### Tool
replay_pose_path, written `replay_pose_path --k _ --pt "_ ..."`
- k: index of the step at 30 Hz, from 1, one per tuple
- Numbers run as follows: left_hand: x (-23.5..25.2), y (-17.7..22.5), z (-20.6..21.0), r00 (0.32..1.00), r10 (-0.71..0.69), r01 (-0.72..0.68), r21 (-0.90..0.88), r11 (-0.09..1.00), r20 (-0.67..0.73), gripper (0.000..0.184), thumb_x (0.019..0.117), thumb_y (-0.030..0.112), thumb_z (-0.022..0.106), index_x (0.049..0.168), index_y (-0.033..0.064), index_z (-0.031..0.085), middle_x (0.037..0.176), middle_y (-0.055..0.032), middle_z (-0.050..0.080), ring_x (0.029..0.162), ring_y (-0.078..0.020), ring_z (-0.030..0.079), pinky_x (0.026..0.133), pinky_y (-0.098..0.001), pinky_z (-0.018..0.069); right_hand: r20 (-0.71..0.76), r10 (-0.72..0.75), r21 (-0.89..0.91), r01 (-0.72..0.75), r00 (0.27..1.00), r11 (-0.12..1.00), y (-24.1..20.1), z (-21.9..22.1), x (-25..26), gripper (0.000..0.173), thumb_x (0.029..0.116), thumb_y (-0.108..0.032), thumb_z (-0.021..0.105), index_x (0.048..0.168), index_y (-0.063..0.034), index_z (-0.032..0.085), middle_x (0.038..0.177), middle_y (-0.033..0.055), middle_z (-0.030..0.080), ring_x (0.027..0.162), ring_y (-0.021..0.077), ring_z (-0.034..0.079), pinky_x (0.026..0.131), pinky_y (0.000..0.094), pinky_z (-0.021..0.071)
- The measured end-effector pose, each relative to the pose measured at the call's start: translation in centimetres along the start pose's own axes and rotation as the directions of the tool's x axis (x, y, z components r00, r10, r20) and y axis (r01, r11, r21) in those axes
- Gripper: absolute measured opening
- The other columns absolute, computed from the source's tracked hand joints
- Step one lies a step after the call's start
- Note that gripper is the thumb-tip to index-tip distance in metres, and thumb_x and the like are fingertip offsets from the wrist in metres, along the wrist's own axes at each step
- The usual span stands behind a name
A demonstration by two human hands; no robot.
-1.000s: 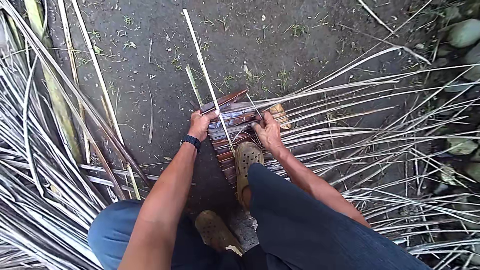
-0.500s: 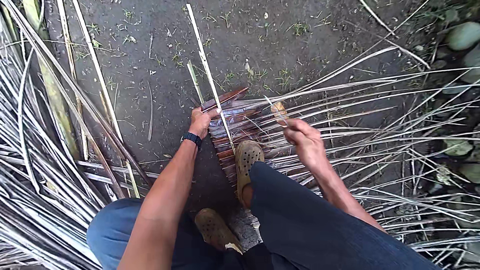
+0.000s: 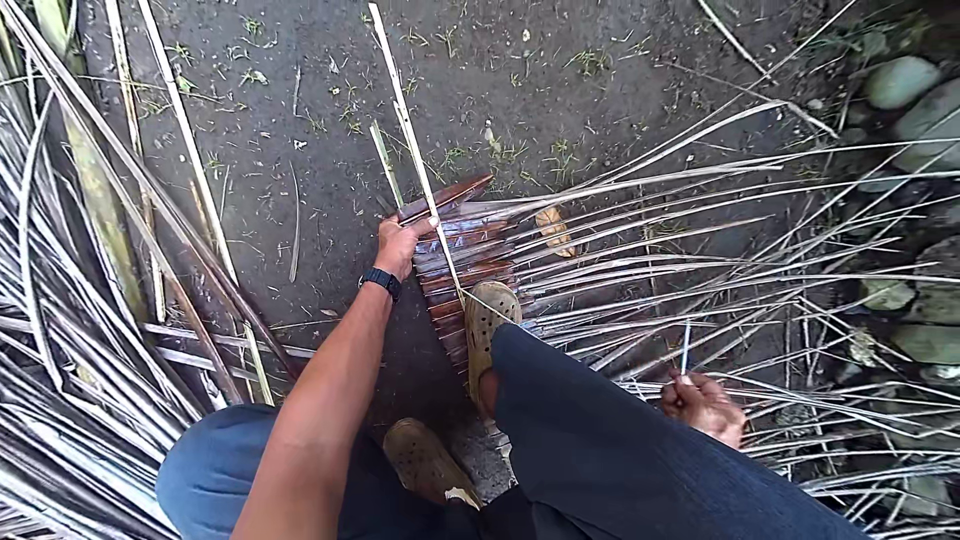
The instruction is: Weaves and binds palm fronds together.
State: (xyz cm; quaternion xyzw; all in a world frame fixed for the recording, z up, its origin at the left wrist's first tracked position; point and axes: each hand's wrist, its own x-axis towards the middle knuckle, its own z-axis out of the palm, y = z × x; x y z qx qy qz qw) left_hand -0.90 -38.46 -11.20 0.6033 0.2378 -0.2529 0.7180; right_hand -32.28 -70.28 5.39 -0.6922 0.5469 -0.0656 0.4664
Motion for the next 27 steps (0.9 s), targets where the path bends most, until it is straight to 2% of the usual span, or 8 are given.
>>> replay_pose_path --k 2,4,7,8,10,11,13,27 --pt "-0.3 0.1 0.0 1.0 0.019 -0.019 0.013 1.0 -0.001 0.046 0.0828 0.006 0.084 0.124 -0.0016 0.065 0.113 -0.0154 0.073 0.101 -0.0224 0.072 0.091 -0.0414 0.0608 0.183 -0.009 -0.126 0.032 0.983 0.991 -0.5 2.6 -1.7 0.02 0.1063 -0.007 0.045 0.114 0.0054 0.059 0.064 -0.0049 0.06 0.046 0.0003 0.047 0.044 0.0186 0.0414" --pt "-0.6 0.2 0.1 0.999 0.038 -0.038 0.022 0.999 -0.003 0.044 0.0838 0.005 0.083 0.123 -0.0026 0.066 0.112 -0.0154 0.073 0.1 -0.022 0.073 0.091 -0.0406 0.061 0.416 -0.005 -0.189 0.092 0.91 0.978 -1.4 6.8 -2.7 0.018 0.1057 -0.006 0.047 0.112 0.006 0.06 0.071 -0.0024 0.065 0.053 -0.0007 0.054 0.052 0.018 0.0477" --pt "-1.2 0.5 0.3 0.999 0.055 -0.054 0.026 0.998 -0.002 0.041 0.0843 0.005 0.082 0.122 -0.0029 0.066 0.11 -0.0154 0.074 0.099 -0.0216 0.073 0.089 -0.0402 0.0615 0.702 -0.068 -0.266 0.35 0.708 0.898 -2.4 13.3 -2.3 0.024 0.1036 -0.005 0.052 0.115 0.0124 0.064 0.095 0.0163 0.071 0.084 0.0094 0.065 0.082 0.0274 0.0542" --pt "-1.4 0.5 0.3 0.998 0.057 -0.057 0.029 0.998 0.0 0.041 0.0843 0.005 0.082 0.121 -0.0028 0.067 0.109 -0.0153 0.074 0.098 -0.0218 0.073 0.089 -0.0404 0.0619 0.756 -0.089 -0.239 0.401 0.648 0.884 -2.3 15.3 -2.0 0.025 0.1038 -0.007 0.051 0.114 0.0114 0.064 0.095 0.0167 0.07 0.085 0.0107 0.065 0.082 0.0284 0.0543" --pt "-1.6 0.6 0.3 0.998 0.067 -0.067 0.025 0.997 0.005 0.04 0.0843 0.005 0.083 0.121 -0.0031 0.067 0.108 -0.0154 0.074 0.096 -0.0218 0.073 0.088 -0.0404 0.062 0.805 -0.133 -0.148 0.414 0.577 0.898 -1.5 18.5 -1.3 0.022 0.104 -0.012 0.053 0.111 0.0062 0.064 0.082 0.0081 0.066 0.073 0.0077 0.061 0.072 0.0264 0.0526" --pt "-1.6 0.6 0.3 0.997 0.074 -0.074 0.024 0.997 0.002 0.04 0.084 0.005 0.083 0.12 -0.0033 0.067 0.108 -0.0155 0.075 0.096 -0.0218 0.074 0.088 -0.0402 0.0622 0.816 -0.123 -0.128 0.384 0.565 0.914 -1.6 19.5 -1.4 0.019 0.1044 -0.013 0.053 0.109 0.002 0.064 0.077 0.0024 0.067 0.067 0.0047 0.062 0.067 0.0238 0.0538" --pt "-1.7 0.6 0.4 0.997 0.073 -0.073 0.03 0.997 -0.004 0.04 0.0836 0.004 0.083 0.12 -0.004 0.067 0.108 -0.0158 0.074 0.095 -0.0219 0.074 0.088 -0.04 0.0619 0.822 -0.091 -0.124 0.333 0.562 0.935 -2.0 20.6 -1.6 0.016 0.1036 -0.013 0.055 0.106 -0.0004 0.064 0.072 -0.0007 0.066 0.062 0.0036 0.062 0.064 0.0232 0.054" --pt "-2.4 0.8 0.5 0.997 0.079 -0.078 0.032 0.996 -0.019 0.039 0.0832 0.004 0.083 0.119 -0.0032 0.068 0.108 -0.0155 0.074 0.096 -0.0208 0.073 0.089 -0.0391 0.0614 0.82 -0.033 -0.205 0.347 0.571 0.915 -3.8 22.3 -3.1 0.012 0.1033 -0.013 0.057 0.1 -0.0032 0.063 0.069 -0.0011 0.066 0.06 0.0041 0.062 0.063 0.0234 0.0528"
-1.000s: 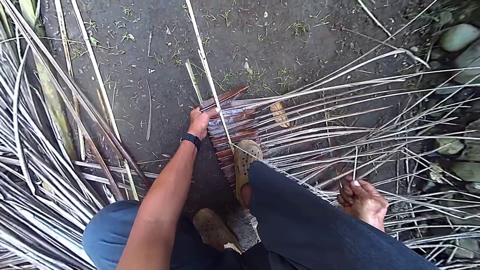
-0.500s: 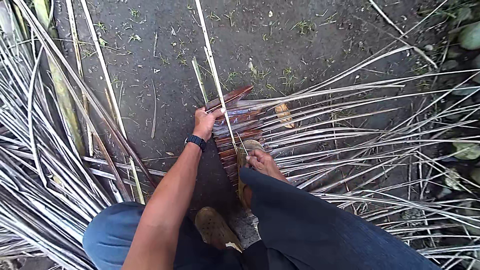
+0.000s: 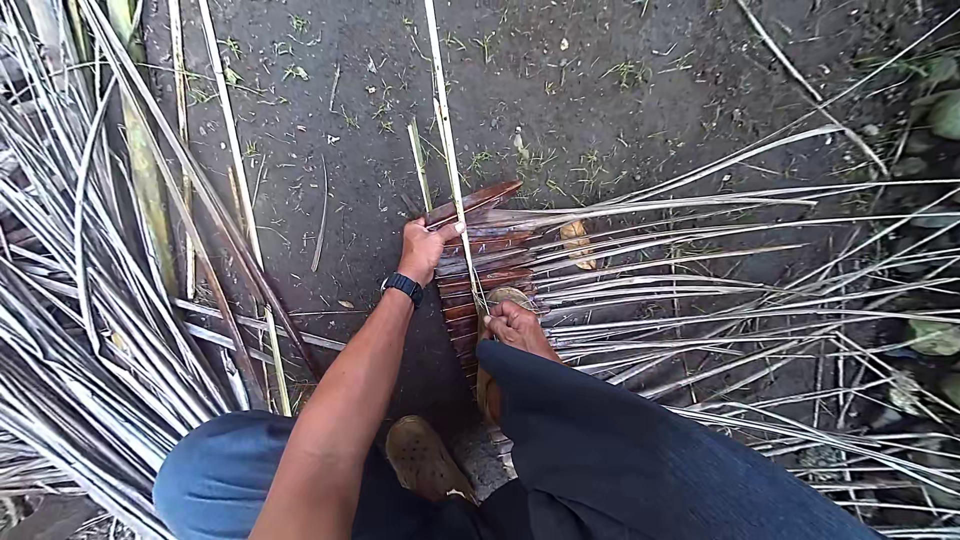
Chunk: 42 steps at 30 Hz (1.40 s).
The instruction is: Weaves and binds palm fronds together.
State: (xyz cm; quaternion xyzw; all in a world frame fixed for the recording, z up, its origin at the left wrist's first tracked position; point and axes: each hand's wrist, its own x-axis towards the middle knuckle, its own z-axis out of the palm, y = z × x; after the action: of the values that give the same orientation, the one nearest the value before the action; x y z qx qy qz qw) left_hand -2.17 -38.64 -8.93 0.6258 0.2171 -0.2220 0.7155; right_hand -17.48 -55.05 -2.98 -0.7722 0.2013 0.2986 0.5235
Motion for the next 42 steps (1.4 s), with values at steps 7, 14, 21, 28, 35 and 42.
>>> replay_pose_path --k 7,14,21,28,35,42 --pt "-0.1 0.0 0.1 1.0 -0.003 0.003 -0.002 1.0 0.0 0.039 0.0833 0.004 0.083 0.119 -0.0029 0.069 0.108 -0.0153 0.075 0.095 -0.0209 0.074 0.088 -0.0388 0.0616 -0.003 0.042 0.068 -0.041 0.999 0.997 -1.4 0.2 -0.1 0.012 0.104 -0.009 0.055 0.095 -0.0033 0.06 0.065 -0.0017 0.064 0.056 0.0029 0.059 0.059 0.0208 0.0504" --pt "-0.3 0.3 0.2 1.0 -0.009 0.009 -0.009 1.0 0.005 0.037 0.0838 0.004 0.083 0.117 -0.0038 0.069 0.104 -0.0158 0.075 0.091 -0.0224 0.074 0.085 -0.0401 0.0627 0.002 -0.015 0.031 0.015 1.0 0.999 -0.6 0.3 0.1 0.012 0.1029 -0.011 0.054 0.096 -0.0031 0.061 0.067 -0.0012 0.065 0.059 0.0038 0.061 0.062 0.0231 0.0528" --pt "-1.1 0.5 0.6 0.998 0.026 -0.027 0.028 0.999 0.05 0.035 0.0837 0.005 0.084 0.115 -0.0035 0.071 0.104 -0.0143 0.076 0.093 -0.0204 0.075 0.087 -0.0383 0.0629 0.02 0.032 -0.144 -0.029 0.999 0.989 -1.8 0.2 4.3 0.019 0.1093 -0.016 0.047 0.105 -0.0021 0.059 0.072 0.0066 0.071 0.057 0.0164 0.068 0.057 0.0315 0.059" --pt "-1.1 0.1 0.1 0.998 0.046 -0.046 0.013 0.999 0.043 0.041 0.0817 0.006 0.086 0.118 -0.0022 0.07 0.107 -0.0142 0.075 0.096 -0.0203 0.074 0.089 -0.0386 0.0625 0.042 -0.704 -0.829 0.418 0.709 0.372 -9.2 -6.0 8.8 0.026 0.1024 -0.025 0.056 0.115 -0.007 0.07 0.11 0.015 0.071 0.117 0.0397 0.061 0.097 0.0593 0.0457" --pt "-0.7 -0.5 -0.5 0.993 0.113 -0.112 -0.044 0.993 0.033 0.052 0.0776 0.001 0.086 0.123 -0.0008 0.062 0.111 -0.0152 0.071 0.099 -0.0225 0.071 0.088 -0.04 0.0618 0.234 -0.548 -0.31 0.596 0.803 0.741 -9.0 -6.3 15.9 0.017 0.0989 -0.01 0.062 0.112 -0.0054 0.072 0.107 0.0103 0.071 0.104 0.0209 0.067 0.097 0.0428 0.0538" --pt "-0.7 0.2 0.2 0.994 0.065 -0.07 0.066 0.995 0.085 0.027 0.0852 0.006 0.083 0.108 -0.0036 0.073 0.098 -0.0134 0.076 0.089 -0.018 0.074 0.086 -0.0372 0.0616 0.369 -0.427 -0.169 0.511 0.826 0.843 -10.0 -9.1 16.8 0.01 0.0949 -0.005 0.068 0.103 -0.0018 0.073 0.089 0.0068 0.073 0.081 0.0126 0.068 0.08 0.0346 0.0568"
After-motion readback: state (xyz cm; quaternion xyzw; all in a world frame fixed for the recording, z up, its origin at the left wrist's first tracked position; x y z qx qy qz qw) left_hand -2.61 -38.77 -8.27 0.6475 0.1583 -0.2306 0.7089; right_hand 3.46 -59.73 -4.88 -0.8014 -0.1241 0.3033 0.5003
